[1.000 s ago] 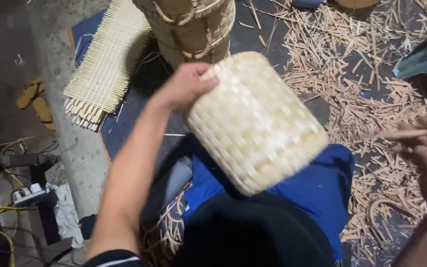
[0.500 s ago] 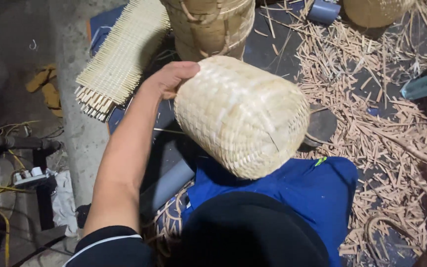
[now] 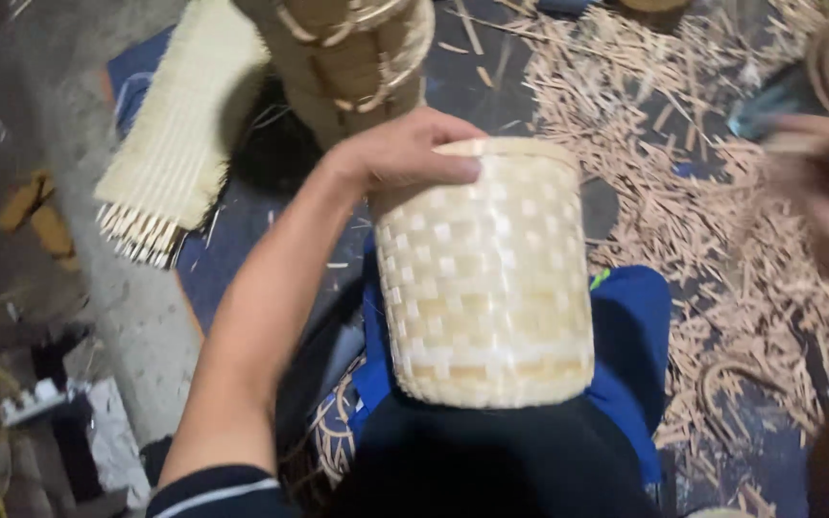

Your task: The person sits on the workshop floor with a woven bamboo basket on their lap and threads the ends of a curved bamboo handle into the basket's weave. They press the handle ends into the woven strips, rotate the basket to work from different sides, and press the weave tight around the handle.

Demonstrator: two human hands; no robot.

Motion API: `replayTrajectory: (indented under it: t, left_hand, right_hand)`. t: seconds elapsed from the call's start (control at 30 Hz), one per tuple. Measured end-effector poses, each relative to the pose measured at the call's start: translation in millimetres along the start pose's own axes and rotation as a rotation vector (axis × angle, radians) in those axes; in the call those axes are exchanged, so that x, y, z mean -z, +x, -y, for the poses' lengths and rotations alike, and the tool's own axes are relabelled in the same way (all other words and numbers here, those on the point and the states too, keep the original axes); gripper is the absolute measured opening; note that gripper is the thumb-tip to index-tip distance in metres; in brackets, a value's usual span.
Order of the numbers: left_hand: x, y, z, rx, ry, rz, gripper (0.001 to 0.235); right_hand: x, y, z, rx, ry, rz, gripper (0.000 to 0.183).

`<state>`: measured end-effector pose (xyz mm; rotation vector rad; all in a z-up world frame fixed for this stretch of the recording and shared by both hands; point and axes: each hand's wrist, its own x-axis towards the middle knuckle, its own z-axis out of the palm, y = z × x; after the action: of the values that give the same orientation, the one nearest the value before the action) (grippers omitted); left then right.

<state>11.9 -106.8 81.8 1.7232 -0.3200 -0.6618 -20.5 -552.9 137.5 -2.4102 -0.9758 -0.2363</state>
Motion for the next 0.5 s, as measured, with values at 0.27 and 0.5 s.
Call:
replayTrajectory:
  t: [0.27,0.5]
  left_hand:
    - [-36.6,5.4,-3.0,-0.265,-0.038,-0.033,0.030]
    - [-36.5,-39.0,-5.2,-0.498,0.572,-0.252,0.064]
  right_hand:
    - [-85.3,99.3,43.2,0.160,0.102,0.147,0.031]
    - [-118.3,113.2,53.4,-0.266,0.585,0.367,0.032]
